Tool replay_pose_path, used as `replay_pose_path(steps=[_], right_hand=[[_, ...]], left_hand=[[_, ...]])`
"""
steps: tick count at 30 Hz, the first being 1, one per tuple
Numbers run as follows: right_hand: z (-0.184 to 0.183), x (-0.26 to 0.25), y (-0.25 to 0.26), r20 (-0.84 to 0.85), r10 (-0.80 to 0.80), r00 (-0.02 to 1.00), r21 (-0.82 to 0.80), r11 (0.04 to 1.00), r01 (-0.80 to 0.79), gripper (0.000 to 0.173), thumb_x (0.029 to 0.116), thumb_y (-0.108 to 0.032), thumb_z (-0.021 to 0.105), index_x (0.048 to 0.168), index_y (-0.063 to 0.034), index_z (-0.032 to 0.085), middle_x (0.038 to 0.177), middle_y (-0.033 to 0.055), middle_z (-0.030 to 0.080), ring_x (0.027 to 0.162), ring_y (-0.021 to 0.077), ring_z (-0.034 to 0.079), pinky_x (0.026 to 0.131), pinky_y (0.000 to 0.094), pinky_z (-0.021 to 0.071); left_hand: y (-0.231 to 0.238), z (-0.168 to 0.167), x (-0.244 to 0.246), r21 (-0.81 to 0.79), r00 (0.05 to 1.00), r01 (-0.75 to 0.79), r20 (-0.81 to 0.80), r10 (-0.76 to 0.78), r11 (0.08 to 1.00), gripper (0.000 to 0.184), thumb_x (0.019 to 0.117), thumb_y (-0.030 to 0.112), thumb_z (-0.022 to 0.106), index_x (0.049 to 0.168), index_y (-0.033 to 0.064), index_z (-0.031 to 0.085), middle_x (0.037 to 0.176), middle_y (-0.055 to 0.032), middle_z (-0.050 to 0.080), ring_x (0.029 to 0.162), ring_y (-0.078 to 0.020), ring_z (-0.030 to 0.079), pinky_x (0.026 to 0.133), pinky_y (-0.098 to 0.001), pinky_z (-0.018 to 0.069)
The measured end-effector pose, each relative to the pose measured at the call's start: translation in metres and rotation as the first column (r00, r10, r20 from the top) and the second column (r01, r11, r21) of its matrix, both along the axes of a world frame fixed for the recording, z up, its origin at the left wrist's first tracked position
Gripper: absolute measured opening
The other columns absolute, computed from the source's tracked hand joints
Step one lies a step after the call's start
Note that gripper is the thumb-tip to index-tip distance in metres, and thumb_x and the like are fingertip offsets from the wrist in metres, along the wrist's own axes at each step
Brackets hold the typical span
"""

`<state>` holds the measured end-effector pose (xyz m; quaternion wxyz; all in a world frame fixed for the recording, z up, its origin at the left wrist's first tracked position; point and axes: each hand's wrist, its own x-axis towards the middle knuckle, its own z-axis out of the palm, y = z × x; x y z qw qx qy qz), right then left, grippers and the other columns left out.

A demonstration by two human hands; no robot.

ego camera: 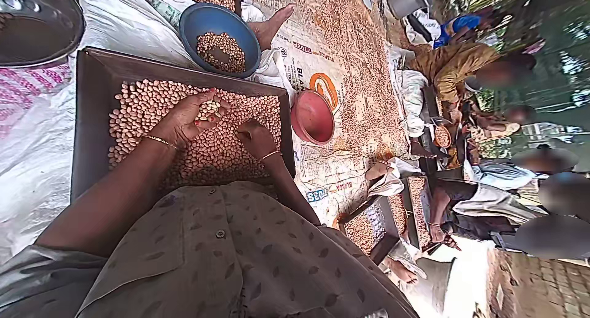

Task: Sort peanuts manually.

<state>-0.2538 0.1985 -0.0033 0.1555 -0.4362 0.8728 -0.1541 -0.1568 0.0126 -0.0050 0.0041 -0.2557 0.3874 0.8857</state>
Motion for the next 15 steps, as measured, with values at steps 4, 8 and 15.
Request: replay_pose_path(steps=[4, 8, 15], right_hand=[[0.005, 0.012, -0.004, -0.052, -0.043, 0.998, 0.126, 0.991, 0.049, 0.022, 0.0999, -0.012, 0.057, 0.115, -0.0032, 0.072, 0.124, 0.0191, 0.067, 0.105, 0.0358, 0.069, 0.085, 0.0556, 0.0566], [0.007, 0.010, -0.006, -0.047, -0.037, 0.998, 0.149, 0.988, 0.043, 0.021, 0.0989, -0.011, 0.056, 0.112, -0.0039, 0.071, 0.121, 0.0165, 0.069, 0.105, 0.0345, 0.070, 0.084, 0.0560, 0.0561], [0.013, -0.002, -0.001, 0.138, 0.035, 0.990, -0.555, 0.830, 0.048, 0.013, 0.0913, 0.000, 0.062, 0.101, 0.0051, 0.069, 0.088, 0.0125, 0.065, 0.061, 0.0115, 0.055, 0.056, 0.0263, 0.0497]], left_hand=[[-0.009, 0.003, 0.002, 0.020, 0.995, -0.097, -0.034, 0.097, 0.995, 0.048, 0.1120, 0.040, 0.027, 0.098, 0.0130, 0.064, 0.070, 0.0049, 0.058, 0.043, 0.0013, 0.039, 0.037, -0.0116, 0.0267], [-0.007, 0.003, 0.001, 0.036, 0.996, -0.087, -0.025, 0.088, 0.996, 0.049, 0.1118, 0.041, 0.027, 0.096, 0.0124, 0.064, 0.071, 0.0044, 0.058, 0.043, 0.0009, 0.040, 0.037, -0.0118, 0.0277], [0.005, -0.005, -0.004, 0.053, 1.000, 0.004, -0.021, -0.003, 0.999, 0.050, 0.1117, 0.041, 0.028, 0.095, 0.0117, 0.065, 0.070, 0.0020, 0.061, 0.044, -0.0004, 0.043, 0.037, -0.0127, 0.0282]])
